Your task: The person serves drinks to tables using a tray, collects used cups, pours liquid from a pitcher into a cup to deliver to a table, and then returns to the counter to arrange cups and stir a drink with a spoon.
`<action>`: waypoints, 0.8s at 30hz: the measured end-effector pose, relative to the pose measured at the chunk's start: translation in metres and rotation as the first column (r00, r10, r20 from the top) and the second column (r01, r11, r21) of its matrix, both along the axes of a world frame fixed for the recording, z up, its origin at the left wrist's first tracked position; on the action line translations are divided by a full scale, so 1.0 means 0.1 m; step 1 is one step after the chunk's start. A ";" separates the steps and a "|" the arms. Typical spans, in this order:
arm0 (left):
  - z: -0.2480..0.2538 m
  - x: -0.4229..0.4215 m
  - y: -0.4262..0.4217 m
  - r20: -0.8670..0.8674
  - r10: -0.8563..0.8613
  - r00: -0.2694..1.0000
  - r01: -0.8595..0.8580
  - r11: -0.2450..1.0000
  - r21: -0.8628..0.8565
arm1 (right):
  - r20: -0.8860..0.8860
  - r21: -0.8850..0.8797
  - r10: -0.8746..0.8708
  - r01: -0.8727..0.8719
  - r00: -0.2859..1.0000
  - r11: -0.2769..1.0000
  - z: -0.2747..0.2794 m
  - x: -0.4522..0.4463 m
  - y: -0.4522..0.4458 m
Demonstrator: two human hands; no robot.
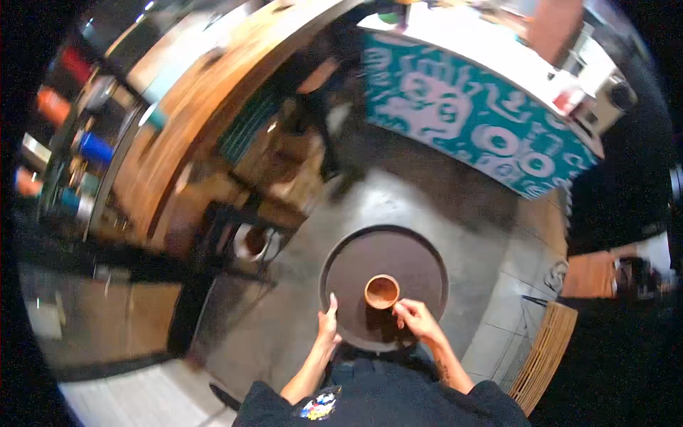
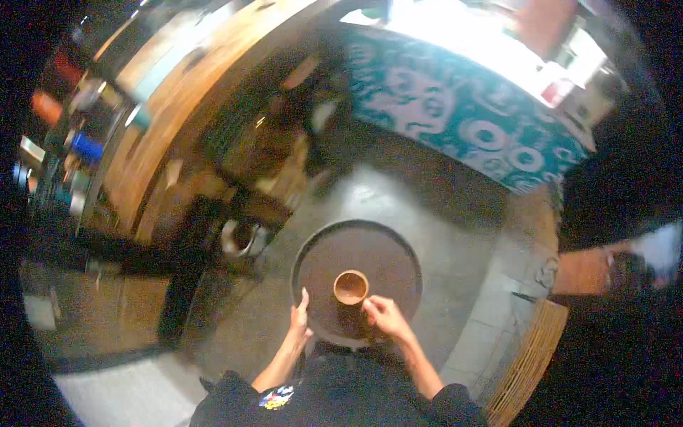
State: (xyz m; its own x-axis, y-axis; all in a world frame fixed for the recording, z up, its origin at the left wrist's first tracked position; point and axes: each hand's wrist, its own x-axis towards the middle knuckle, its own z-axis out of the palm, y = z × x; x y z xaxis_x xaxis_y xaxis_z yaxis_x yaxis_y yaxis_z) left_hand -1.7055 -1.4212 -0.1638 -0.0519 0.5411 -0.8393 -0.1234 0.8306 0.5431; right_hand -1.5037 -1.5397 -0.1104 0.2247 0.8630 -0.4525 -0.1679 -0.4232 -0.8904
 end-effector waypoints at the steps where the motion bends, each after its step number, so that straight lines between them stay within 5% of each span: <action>1: 0.15 0.32 -0.04 0.205 -0.097 0.974 0.081 0.993 0.084 | -0.018 0.021 -0.065 0.065 0.998 0.998 -0.02 0.24 -0.14; 4: 0.04 1.07 -0.22 0.430 -0.317 0.845 0.301 0.948 0.108 | -0.040 0.021 -0.224 0.225 0.974 0.974 -0.10 0.84 -0.66; 9: 0.37 2.65 -0.30 0.421 -0.421 0.803 0.392 0.906 0.158 | 0.158 0.006 -0.351 0.355 0.923 0.935 0.38 2.10 -0.95; 10: 0.84 3.01 -0.37 0.273 -0.441 0.855 0.446 0.894 0.045 | 0.183 0.033 -0.395 0.396 0.900 0.918 0.43 2.30 -1.05; 12: 0.81 3.59 -0.47 0.383 -0.509 0.771 0.498 0.856 0.137 | 0.125 0.052 -0.497 0.495 0.859 0.867 0.58 2.75 -1.30; 14: 0.68 3.79 -0.35 0.309 -0.518 0.798 0.513 0.852 0.104 | 0.118 0.110 -0.670 0.661 0.733 0.742 0.77 2.78 -1.32; 18: 0.74 4.63 -0.35 0.452 -0.642 0.619 0.614 0.755 0.231 | 0.206 0.409 -0.930 0.836 0.306 0.366 0.78 3.42 -1.80; 21: 0.68 5.20 -0.23 0.448 -0.693 0.564 0.682 0.698 0.220 | 0.504 0.642 -0.851 0.723 -0.148 0.254 0.96 3.84 -1.96; 24: 0.56 5.94 -0.24 0.331 -0.801 0.499 0.800 0.573 0.179 | 0.689 0.578 -0.678 0.760 -0.257 0.299 0.86 4.50 -2.28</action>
